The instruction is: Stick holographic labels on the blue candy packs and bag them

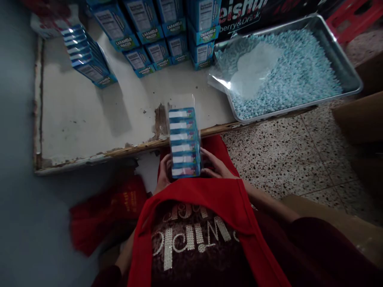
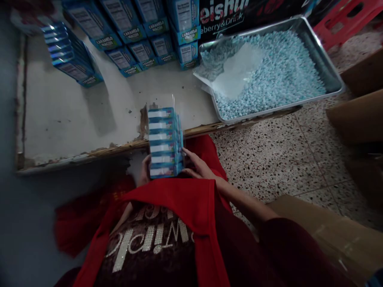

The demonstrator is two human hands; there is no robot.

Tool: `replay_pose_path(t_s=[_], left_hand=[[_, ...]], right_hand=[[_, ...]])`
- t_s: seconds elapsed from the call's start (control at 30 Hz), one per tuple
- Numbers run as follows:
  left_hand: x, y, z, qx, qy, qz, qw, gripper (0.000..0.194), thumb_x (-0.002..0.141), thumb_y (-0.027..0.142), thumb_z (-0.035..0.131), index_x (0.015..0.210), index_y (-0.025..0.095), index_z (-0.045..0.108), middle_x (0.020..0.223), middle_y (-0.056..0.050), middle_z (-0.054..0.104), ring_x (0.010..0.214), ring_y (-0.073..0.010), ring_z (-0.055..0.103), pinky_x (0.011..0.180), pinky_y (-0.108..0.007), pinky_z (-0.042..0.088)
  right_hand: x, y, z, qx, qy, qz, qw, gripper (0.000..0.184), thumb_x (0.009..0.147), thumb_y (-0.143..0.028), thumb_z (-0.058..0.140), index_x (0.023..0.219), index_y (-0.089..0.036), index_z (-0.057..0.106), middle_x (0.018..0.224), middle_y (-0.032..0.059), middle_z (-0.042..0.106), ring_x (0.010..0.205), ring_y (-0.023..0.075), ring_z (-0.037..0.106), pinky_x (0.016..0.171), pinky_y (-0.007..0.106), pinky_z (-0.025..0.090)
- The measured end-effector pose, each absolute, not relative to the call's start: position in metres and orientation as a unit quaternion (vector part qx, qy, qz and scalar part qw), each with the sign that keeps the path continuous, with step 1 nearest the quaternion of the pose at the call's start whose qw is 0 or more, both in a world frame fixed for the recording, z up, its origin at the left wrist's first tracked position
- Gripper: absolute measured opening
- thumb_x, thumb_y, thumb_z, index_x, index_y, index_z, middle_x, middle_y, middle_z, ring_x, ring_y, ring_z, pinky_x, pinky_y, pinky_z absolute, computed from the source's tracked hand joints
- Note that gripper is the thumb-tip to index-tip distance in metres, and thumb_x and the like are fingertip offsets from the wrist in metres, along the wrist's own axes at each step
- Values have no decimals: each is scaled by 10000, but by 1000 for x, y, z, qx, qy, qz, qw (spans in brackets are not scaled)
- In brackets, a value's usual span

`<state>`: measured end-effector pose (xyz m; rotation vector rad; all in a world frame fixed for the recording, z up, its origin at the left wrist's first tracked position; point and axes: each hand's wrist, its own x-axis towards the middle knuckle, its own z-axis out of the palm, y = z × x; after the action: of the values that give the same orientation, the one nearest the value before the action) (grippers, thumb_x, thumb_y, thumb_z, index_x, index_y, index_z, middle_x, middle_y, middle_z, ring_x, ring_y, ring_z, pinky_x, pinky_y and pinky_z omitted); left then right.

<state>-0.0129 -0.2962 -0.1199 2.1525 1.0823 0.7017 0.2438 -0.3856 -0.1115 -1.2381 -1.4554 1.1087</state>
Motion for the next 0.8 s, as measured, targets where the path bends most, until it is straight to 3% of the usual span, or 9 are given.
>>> replay_pose_path(t_s=[0.1, 0.17, 0.2, 0.27, 0.33, 0.43, 0.53, 0.73, 0.8], left_hand=[[-3, -281, -113, 783, 429, 262, 367, 570, 970, 355, 794, 1483, 245, 572, 1264, -147, 796, 1073, -290, 800, 864, -431, 671], [4, -266, -109, 774, 487, 255, 314, 574, 892, 412, 875, 1390, 224, 663, 1209, -146, 807, 1111, -351, 783, 931, -497, 643], [7, -259, -107, 771, 514, 260, 270, 668, 832, 424, 925, 1408, 210, 665, 1230, -165, 799, 1148, -380, 766, 970, -526, 623], [14, -247, -105, 762, 537, 283, 226, 905, 734, 400, 992, 1520, 188, 597, 1343, -211, 759, 1248, -409, 726, 1028, -542, 594], [20, -241, -103, 761, 519, 293, 257, 930, 732, 337, 990, 1554, 207, 573, 1364, -191, 759, 1238, -372, 742, 986, -471, 611], [30, -241, -98, 765, 490, 277, 314, 624, 869, 273, 883, 1451, 234, 663, 1201, -107, 825, 1065, -304, 803, 837, -364, 610], [38, -244, -93, 754, 505, 290, 305, 460, 949, 279, 808, 1393, 215, 706, 1146, -97, 837, 1054, -310, 812, 819, -354, 595], [50, -247, -105, 735, 517, 317, 304, 411, 987, 295, 760, 1389, 220, 725, 1156, -123, 838, 1133, -344, 803, 903, -392, 610], [45, -247, -105, 739, 503, 310, 325, 548, 974, 313, 783, 1500, 232, 655, 1247, -146, 818, 1175, -349, 790, 939, -416, 620]], right_hand=[[250, -365, -100, -581, -619, 329, 413, 649, 1109, -481, 565, 1704, -267, 416, 1375, 141, 685, 1199, 265, 697, 1072, 452, 610], [260, -350, -96, -623, -632, 264, 378, 616, 1078, -490, 626, 1640, -260, 527, 1308, 139, 700, 1195, 288, 698, 1084, 490, 606], [264, -343, -96, -633, -636, 243, 370, 661, 1035, -503, 699, 1630, -259, 542, 1352, 150, 690, 1251, 310, 685, 1112, 514, 596], [267, -334, -101, -626, -645, 223, 378, 931, 894, -507, 873, 1688, -260, 455, 1552, 184, 605, 1439, 366, 598, 1197, 560, 549], [262, -329, -109, -602, -653, 229, 399, 1144, 824, -431, 941, 1758, -266, 301, 1692, 188, 503, 1553, 374, 517, 1252, 565, 513], [246, -326, -121, -607, -621, 226, 441, 926, 928, -245, 807, 1739, -284, 362, 1624, 135, 614, 1467, 306, 636, 1223, 492, 557], [235, -324, -126, -634, -565, 226, 477, 694, 996, -202, 693, 1661, -289, 513, 1519, 82, 714, 1343, 264, 739, 1171, 429, 603], [238, -318, -129, -672, -521, 211, 482, 539, 1012, -262, 696, 1546, -317, 655, 1387, 34, 792, 1204, 266, 810, 1093, 395, 653], [243, -321, -125, -672, -534, 219, 464, 570, 1004, -287, 720, 1567, -318, 633, 1425, 47, 774, 1248, 277, 790, 1116, 419, 639]])
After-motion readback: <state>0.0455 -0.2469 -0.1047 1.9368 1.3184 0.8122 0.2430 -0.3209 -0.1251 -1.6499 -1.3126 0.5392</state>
